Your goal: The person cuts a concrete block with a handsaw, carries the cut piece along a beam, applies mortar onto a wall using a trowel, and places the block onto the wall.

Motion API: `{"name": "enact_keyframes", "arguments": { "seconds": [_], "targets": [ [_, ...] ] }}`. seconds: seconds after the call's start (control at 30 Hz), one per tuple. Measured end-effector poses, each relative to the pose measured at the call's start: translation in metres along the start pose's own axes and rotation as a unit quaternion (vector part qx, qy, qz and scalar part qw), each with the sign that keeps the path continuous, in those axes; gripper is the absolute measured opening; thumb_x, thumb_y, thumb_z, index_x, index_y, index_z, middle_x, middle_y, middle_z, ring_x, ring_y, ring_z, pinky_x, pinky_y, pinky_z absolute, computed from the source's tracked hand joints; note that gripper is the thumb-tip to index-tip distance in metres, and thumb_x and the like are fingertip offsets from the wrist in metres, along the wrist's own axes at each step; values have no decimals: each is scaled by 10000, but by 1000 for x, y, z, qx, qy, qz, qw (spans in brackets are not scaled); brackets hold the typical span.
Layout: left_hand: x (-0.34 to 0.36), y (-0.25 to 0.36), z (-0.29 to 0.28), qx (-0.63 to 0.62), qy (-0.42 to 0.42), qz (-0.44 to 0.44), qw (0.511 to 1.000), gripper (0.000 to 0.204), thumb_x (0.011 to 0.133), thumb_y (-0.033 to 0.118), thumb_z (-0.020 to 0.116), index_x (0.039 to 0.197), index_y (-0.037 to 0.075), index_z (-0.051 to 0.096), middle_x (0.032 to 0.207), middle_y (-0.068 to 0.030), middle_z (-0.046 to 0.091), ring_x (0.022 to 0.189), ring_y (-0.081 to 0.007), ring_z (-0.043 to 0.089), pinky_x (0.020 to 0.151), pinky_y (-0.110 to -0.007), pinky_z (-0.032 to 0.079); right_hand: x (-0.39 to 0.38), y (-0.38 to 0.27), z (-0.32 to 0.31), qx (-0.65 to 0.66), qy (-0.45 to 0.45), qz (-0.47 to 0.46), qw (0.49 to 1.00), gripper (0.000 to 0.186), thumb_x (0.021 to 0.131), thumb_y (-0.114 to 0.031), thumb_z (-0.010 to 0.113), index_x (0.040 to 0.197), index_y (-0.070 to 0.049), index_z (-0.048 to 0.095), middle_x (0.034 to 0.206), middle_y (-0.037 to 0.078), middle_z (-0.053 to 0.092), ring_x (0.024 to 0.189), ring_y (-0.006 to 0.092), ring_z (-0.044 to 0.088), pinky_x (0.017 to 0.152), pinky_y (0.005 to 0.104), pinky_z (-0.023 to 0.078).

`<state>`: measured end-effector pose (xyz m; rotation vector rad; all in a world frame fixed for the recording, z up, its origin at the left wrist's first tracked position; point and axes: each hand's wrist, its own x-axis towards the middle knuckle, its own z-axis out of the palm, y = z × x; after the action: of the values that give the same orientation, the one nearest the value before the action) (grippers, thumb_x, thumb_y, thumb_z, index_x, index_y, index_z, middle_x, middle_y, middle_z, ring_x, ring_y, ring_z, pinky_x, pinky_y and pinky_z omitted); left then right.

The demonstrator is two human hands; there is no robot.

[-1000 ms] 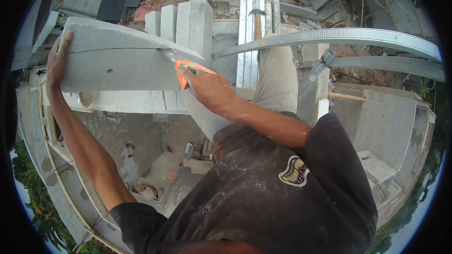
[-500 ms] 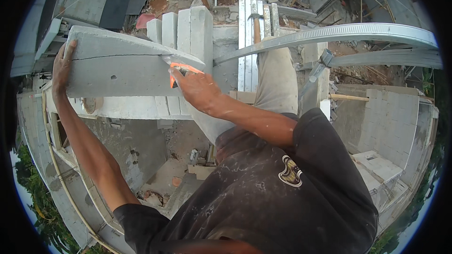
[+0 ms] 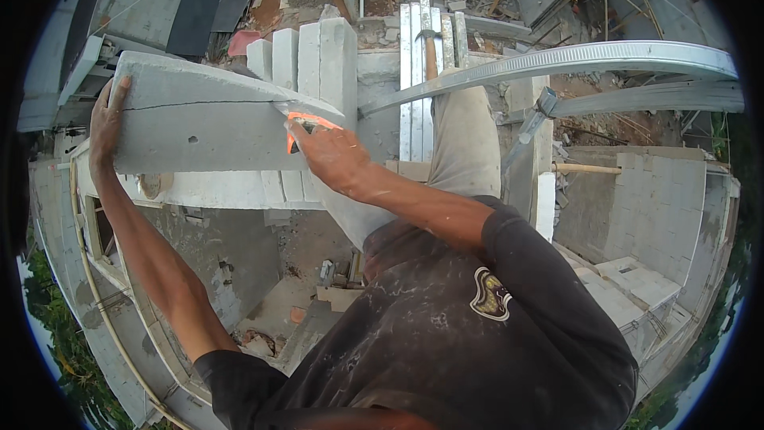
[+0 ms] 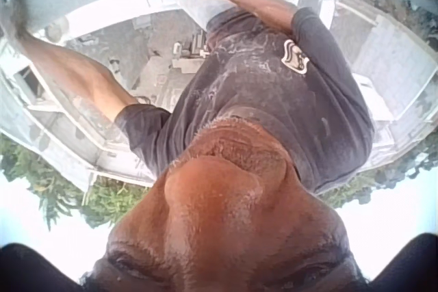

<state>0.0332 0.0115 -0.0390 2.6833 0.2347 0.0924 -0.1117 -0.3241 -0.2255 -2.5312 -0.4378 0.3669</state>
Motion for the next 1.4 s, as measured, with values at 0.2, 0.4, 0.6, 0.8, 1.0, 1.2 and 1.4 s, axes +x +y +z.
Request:
{"name": "enact_keyframes", "arguments": {
  "seconds": [0.2, 0.4, 0.6, 0.8, 1.0, 1.2, 1.4],
  "targets": [
    [-6, 17, -11, 2, -13, 3, 1000, 827, 814, 701, 581, 1337, 60, 575, 1083, -177, 654, 933, -273, 649, 856, -395, 500, -150, 35, -18, 61, 40, -23, 997, 584, 877, -119, 593, 1432, -182, 420, 903, 155, 665, 766, 348, 674, 611, 477, 524],
    [3, -1, -7, 24, 36, 48, 998, 835, 826, 716, 571, 1336, 54, 574, 1057, -163, 661, 934, -255, 648, 857, -391, 494, 1, 2, 5, -12, -30, -2, 999, 540, 911, -141, 572, 1428, -141, 417, 1026, 148, 668, 830, 389, 661, 660, 481, 520],
    [0, -1, -5, 19, 14, 28, 999, 808, 857, 717, 522, 1295, 43, 593, 1013, -165, 659, 867, -236, 641, 807, -395, 503, -113, 33, -9, 26, -27, -1, 999, 642, 877, -98, 583, 1479, -172, 371, 952, 138, 623, 821, 357, 653, 664, 479, 545],
    [-5, 13, -10, 17, -3, 25, 1000, 803, 855, 704, 531, 1304, 41, 583, 1037, -167, 654, 885, -257, 649, 814, -398, 505, -32, 4, 10, -10, 9, -24, 1000, 632, 866, -25, 538, 1466, -149, 383, 892, 164, 620, 720, 363, 648, 644, 470, 535],
    [-17, 5, 2, 21, 39, 13, 999, 865, 802, 728, 584, 1323, 39, 571, 1060, -198, 645, 949, -280, 631, 873, -432, 485, -25, 44, 20, 38, 8, 0, 999, 598, 865, -65, 580, 1431, -102, 392, 998, 213, 666, 828, 384, 677, 688, 501, 525],
    [-6, -2, -3, 30, 39, 23, 999, 887, 805, 747, 557, 1357, 52, 551, 1100, -206, 640, 971, -297, 640, 886, -439, 490, -131, 60, -35, 140, 32, 53, 988, 533, 857, -108, 643, 1370, -166, 509, 1165, 180, 654, 887, 408, 657, 719, 477, 550],
    [-8, 5, -1, 41, 51, 4, 998, 968, 768, 784, 555, 1397, 50, 519, 1186, -241, 619, 1052, -333, 629, 941, -466, 471, -126, 47, -43, 153, 7, 8, 988, 545, 859, -112, 652, 1380, -161, 500, 1161, 184, 654, 887, 428, 647, 746, 486, 543]
  ]
}}
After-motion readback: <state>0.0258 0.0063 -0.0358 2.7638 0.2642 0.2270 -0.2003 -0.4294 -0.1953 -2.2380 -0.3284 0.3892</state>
